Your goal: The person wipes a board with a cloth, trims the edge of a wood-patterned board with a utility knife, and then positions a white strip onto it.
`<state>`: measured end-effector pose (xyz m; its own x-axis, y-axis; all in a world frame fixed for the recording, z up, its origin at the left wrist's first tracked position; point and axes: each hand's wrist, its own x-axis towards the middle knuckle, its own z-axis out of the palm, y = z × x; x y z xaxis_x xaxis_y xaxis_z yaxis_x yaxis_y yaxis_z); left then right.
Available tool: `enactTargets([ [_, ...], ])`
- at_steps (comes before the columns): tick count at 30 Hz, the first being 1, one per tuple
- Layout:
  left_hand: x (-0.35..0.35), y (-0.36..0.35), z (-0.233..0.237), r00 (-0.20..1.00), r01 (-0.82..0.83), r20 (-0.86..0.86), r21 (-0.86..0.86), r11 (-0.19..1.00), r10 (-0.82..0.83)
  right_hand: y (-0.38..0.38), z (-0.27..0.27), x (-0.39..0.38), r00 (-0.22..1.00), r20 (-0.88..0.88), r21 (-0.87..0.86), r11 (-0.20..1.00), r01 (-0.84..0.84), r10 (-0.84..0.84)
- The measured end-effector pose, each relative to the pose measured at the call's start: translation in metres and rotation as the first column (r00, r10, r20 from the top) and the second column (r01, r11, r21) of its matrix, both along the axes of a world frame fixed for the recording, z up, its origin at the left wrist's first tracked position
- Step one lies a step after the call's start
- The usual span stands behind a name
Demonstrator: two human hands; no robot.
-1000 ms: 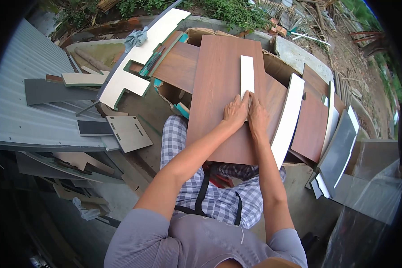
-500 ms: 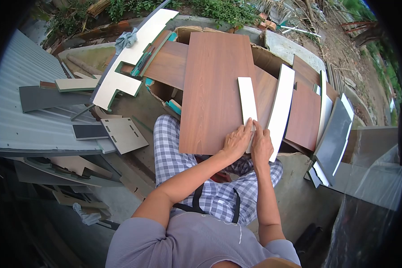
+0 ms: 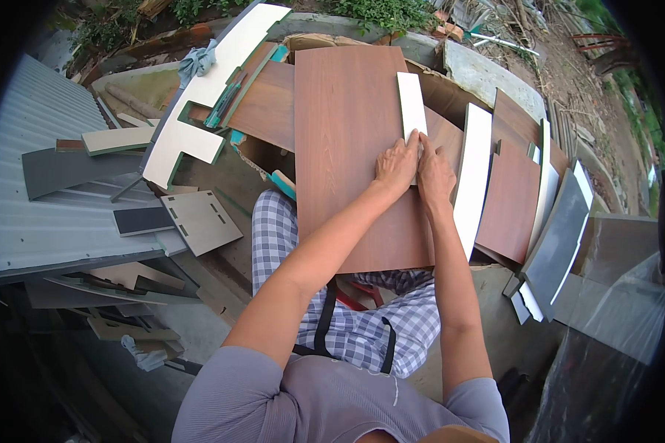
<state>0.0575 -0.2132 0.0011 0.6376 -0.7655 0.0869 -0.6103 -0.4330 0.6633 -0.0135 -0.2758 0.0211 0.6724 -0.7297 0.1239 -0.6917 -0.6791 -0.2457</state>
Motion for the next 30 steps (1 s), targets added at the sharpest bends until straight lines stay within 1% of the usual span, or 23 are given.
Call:
enactTargets([
  [2, 0.019, -0.012, 0.000, 0.999, -0.038, 0.014, 0.030, 0.999, 0.038, -0.011, -0.001, 0.019, 0.998, 0.050, -0.015, 0.999, -0.047, 0.048],
  [4, 0.037, -0.022, -0.002, 0.999, -0.054, 0.008, 0.033, 0.998, 0.053, -0.023, -0.004, 0.039, 0.997, 0.039, 0.012, 0.998, -0.061, 0.060],
  [6, 0.054, -0.030, -0.005, 0.994, -0.088, 0.065, 0.007, 0.996, 0.087, -0.032, -0.006, 0.056, 0.995, 0.035, -0.017, 0.996, -0.089, 0.089],
  [10, 0.082, -0.042, -0.005, 0.994, -0.090, 0.068, 0.010, 0.996, 0.089, -0.045, -0.012, 0.086, 0.992, 0.074, -0.005, 0.995, -0.099, 0.099],
  [12, 0.089, -0.045, -0.004, 0.993, -0.102, 0.064, 0.004, 0.995, 0.102, -0.047, -0.015, 0.095, 0.994, 0.085, -0.052, 0.997, -0.061, 0.065],
  [13, 0.092, -0.046, -0.003, 0.994, -0.098, 0.048, 0.010, 0.995, 0.097, -0.047, -0.016, 0.097, 0.994, 0.084, -0.053, 0.996, -0.065, 0.070],
  [15, 0.093, -0.046, -0.003, 0.995, -0.099, 0.035, 0.010, 0.995, 0.099, -0.047, -0.019, 0.099, 0.988, 0.123, -0.151, 0.986, -0.075, 0.094],
  [17, 0.091, -0.044, -0.005, 0.994, -0.098, 0.040, -0.015, 0.995, 0.099, -0.047, -0.022, 0.094, 0.981, 0.145, -0.165, 0.981, -0.103, 0.127],
  [18, 0.088, -0.040, -0.003, 0.993, -0.103, 0.047, -0.027, 0.994, 0.104, -0.046, -0.021, 0.092, 0.974, 0.164, -0.175, 0.977, -0.126, 0.155],
  [20, 0.074, -0.025, 0.000, 0.996, -0.088, 0.023, 0.029, 0.996, 0.087, -0.031, -0.018, 0.078, 0.974, 0.154, -0.177, 0.974, -0.140, 0.168],
  [22, 0.051, -0.002, -0.005, 0.995, -0.095, 0.040, -0.006, 0.995, 0.095, -0.005, -0.012, 0.055, 0.975, 0.139, -0.167, 0.975, -0.149, 0.173],
  [23, 0.038, 0.010, -0.008, 0.994, -0.096, 0.051, -0.034, 0.995, 0.097, 0.009, -0.008, 0.042, 0.973, 0.161, -0.115, 0.982, -0.150, 0.167],
  [24, 0.024, 0.023, -0.012, 0.995, -0.099, 0.026, -0.049, 0.994, 0.101, 0.024, -0.005, 0.026, 0.971, 0.182, -0.061, 0.987, -0.149, 0.157],
  [26, -0.004, 0.050, -0.012, 0.996, -0.094, -0.001, -0.071, 0.993, 0.094, 0.048, -0.007, -0.006, 0.964, 0.181, -0.143, 0.975, -0.171, 0.196],
  [28, -0.037, 0.078, -0.010, 0.998, -0.069, -0.005, -0.082, 0.994, 0.069, 0.074, -0.001, -0.038, 0.956, 0.221, -0.101, 0.980, -0.173, 0.192],
  [30, -0.065, 0.102, -0.010, 0.998, -0.055, -0.002, -0.092, 0.994, 0.055, 0.095, -0.005, -0.067, 0.958, 0.223, -0.094, 0.982, -0.165, 0.182],
])
